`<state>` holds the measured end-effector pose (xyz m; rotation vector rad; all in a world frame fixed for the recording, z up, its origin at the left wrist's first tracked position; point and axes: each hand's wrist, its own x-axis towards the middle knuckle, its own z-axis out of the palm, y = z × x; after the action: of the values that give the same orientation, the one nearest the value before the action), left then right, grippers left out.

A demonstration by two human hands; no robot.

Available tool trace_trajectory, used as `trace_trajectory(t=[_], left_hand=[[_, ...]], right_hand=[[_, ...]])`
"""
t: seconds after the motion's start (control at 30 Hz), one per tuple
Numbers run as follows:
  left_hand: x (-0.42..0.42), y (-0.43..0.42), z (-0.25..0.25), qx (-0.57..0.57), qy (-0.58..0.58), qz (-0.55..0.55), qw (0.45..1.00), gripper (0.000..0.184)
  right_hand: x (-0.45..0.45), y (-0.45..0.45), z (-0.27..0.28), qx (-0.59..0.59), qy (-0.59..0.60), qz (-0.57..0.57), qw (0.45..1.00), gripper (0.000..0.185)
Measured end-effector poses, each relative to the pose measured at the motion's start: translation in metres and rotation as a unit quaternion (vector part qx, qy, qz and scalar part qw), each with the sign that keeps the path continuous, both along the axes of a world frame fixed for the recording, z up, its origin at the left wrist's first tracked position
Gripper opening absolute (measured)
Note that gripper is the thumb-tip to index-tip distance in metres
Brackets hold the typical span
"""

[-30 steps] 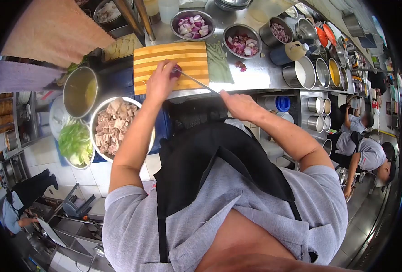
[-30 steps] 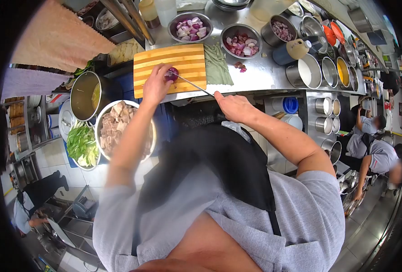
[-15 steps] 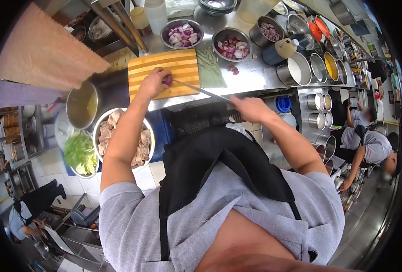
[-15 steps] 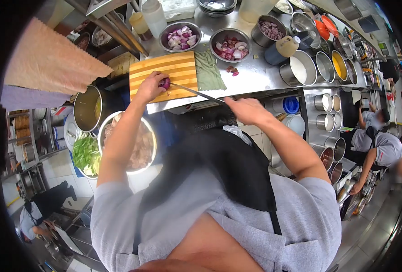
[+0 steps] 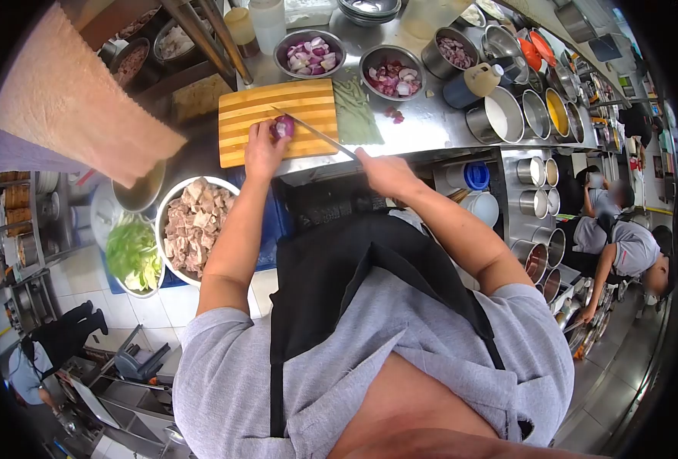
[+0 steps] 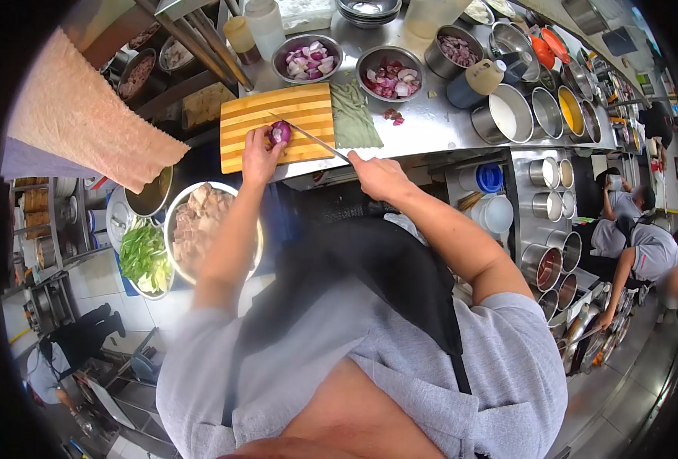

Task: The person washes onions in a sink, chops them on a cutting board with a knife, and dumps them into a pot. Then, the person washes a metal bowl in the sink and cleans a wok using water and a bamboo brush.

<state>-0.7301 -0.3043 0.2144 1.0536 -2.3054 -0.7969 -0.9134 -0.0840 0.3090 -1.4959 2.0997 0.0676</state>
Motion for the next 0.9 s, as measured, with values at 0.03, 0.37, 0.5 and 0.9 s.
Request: trace_trajectory(t=[0.03, 0.37, 0.5, 0.9], left_hand=[[0.0, 0.001, 0.002, -0.017, 0.016, -0.001, 1.0, 0.047], [0.002, -0.003, -0.006, -0.046, 0.092, -0.004, 0.995, 0.041], [0.003, -0.003, -0.005, -0.05, 0.1, -0.003, 0.994, 0.04], [0.002, 0.003, 0.022, -0.007, 0.013, 0.001, 1.0, 0.037]], right_hand=[[0.0, -0.001, 0.01, 0.003, 0.003, 0.002, 1.0, 0.049], [0.002, -0.005, 0.032, 0.024, 0.058, 0.058, 0.996, 0.052], [0.001, -0.007, 0.043, 0.029, 0.067, 0.072, 0.995, 0.05], [-0.016, -0.007, 0.002, 0.026, 0.028, 0.108, 0.993, 0.042]])
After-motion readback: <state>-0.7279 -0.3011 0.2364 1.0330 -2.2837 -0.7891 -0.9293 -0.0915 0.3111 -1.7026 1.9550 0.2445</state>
